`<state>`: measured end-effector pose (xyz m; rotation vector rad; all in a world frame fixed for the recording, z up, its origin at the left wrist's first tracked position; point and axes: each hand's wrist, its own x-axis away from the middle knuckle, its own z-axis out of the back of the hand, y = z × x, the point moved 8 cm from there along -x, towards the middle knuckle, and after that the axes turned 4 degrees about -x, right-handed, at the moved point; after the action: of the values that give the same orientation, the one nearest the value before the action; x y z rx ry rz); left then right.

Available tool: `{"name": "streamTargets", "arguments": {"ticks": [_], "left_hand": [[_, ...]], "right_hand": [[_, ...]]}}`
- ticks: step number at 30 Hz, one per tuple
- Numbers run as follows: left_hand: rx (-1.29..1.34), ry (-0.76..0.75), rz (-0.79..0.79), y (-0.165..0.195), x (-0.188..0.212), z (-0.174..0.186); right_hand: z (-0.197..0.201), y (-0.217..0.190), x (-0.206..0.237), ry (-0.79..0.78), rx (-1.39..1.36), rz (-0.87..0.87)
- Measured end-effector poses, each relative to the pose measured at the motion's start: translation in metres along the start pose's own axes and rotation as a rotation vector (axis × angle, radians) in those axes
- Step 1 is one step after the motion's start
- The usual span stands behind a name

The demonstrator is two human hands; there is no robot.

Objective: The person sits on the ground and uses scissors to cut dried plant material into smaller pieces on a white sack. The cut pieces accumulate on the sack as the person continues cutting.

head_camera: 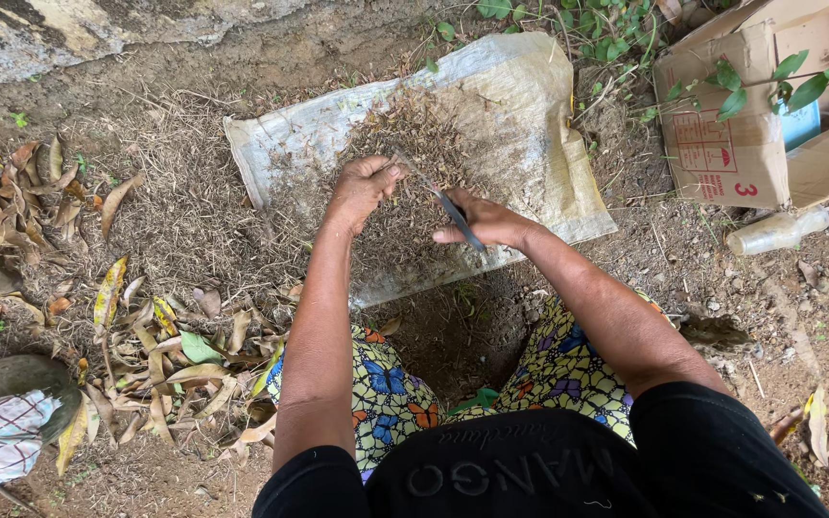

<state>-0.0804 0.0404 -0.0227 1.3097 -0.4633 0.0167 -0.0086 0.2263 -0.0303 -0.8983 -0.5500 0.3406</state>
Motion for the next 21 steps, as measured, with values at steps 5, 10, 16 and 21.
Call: {"name": "streamTargets", "arguments": {"ticks": [5,10,16,21], "left_hand": [[-0.046,-0.04,-0.103,0.007,0.0,-0.014],[-0.031,-0.021,-0.093,0.002,-0.006,-0.01],[-0.029,-0.04,-0.086,0.0,-0.006,-0.012],[-0.036,-0.085,-0.077,0.002,-0.004,-0.018]], "right_hand": [[-0.003,0.011,0.005,0.055,-0.048,-0.284],[0.002,0.009,0.002,0.163,-0.18,-0.208],[0.004,-0.001,-0.002,0.166,-0.066,-0.161],[0.002,0.01,-0.002,0.145,-0.213,-0.266]]}}
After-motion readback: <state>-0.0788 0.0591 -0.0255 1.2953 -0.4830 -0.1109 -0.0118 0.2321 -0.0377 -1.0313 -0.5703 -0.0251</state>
